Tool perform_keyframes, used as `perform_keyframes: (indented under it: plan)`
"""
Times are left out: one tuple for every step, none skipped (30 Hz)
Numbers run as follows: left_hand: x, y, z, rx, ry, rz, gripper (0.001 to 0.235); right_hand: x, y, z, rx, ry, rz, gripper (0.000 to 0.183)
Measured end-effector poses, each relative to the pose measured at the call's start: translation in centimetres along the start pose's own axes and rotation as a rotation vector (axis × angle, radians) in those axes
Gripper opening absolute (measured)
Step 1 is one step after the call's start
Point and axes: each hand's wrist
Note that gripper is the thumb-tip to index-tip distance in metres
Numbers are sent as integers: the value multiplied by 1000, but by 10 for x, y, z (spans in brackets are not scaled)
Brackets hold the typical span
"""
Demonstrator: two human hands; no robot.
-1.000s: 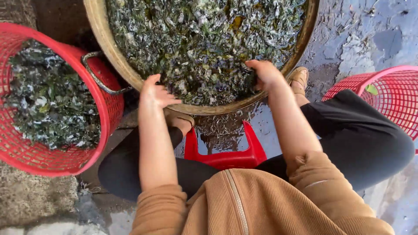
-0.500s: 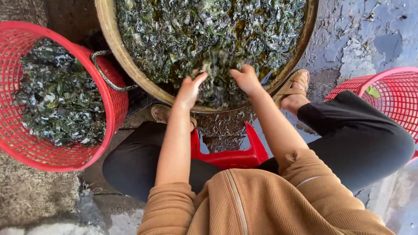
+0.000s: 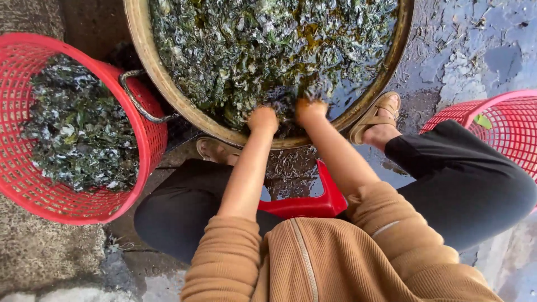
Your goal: Washing and transferring wet leaves from a large basin to a plastic basket.
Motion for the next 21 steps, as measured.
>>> perform_keyframes:
  plan:
    - [-6,14,-8,51,-12,-36,25,4,-3,10,123,-76,-47,32]
    - [-13,27,-15,103,-24,-71,22,7,-6,20,246,-151,-94,40]
    - [-16,46,-27,107,-30,-70,22,14,23,14,248,-159,-93,40]
    - [-18,64,-38,146,-36,-225,30,21,52,10,226,-42,85,40]
    - [-17,79,-51,191,-33,-382,40,30,76,4,210,78,263,41]
    - [-12,97,-65,202,-31,-384,40,31,110,-13,220,72,265,41]
    - [-6,116,-79,195,-15,-382,55,33,145,-27,197,13,105,51]
    - [0,137,-93,189,1,-379,78,35,181,-41,173,-45,-56,67]
    - [-3,148,-104,193,2,-378,78,36,187,-47,176,-47,-54,67]
    - [-5,160,-116,264,16,-286,93,37,194,-54,276,-71,-107,95]
    - [-9,175,-126,327,25,-192,111,38,204,-59,367,-96,-162,125]
    - [-10,155,-110,323,22,-189,111,14,164,-47,362,-99,-161,125]
    - [-11,136,-93,287,18,-120,108,-8,125,-32,326,-34,-122,85]
    - [-12,118,-76,251,14,-50,105,-31,87,-17,290,32,-85,48]
    - [-19,109,-71,249,17,-49,105,-47,43,-3,289,34,-84,48]
    - [-26,100,-67,206,35,-88,73,-62,-4,16,256,-29,1,35]
    - [-32,93,-61,157,53,-126,47,-76,-48,49,217,-91,85,25]
    - [-27,75,-48,149,55,-123,47,-60,-34,44,211,-86,87,25]
    - [-24,61,-31,139,52,-175,44,-45,-17,41,207,-90,209,21]
    - [-22,47,-14,130,47,-226,41,-30,0,39,203,-92,332,18]
    - [-19,60,-28,127,44,-218,41,-22,16,32,197,-94,339,18]
Point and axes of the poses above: each hand's wrist, its own z-axis towards the middle knuckle, its own y-axis out of the back of the hand, x = y × z, and after that the axes turned 9 degrees about z, right-handed
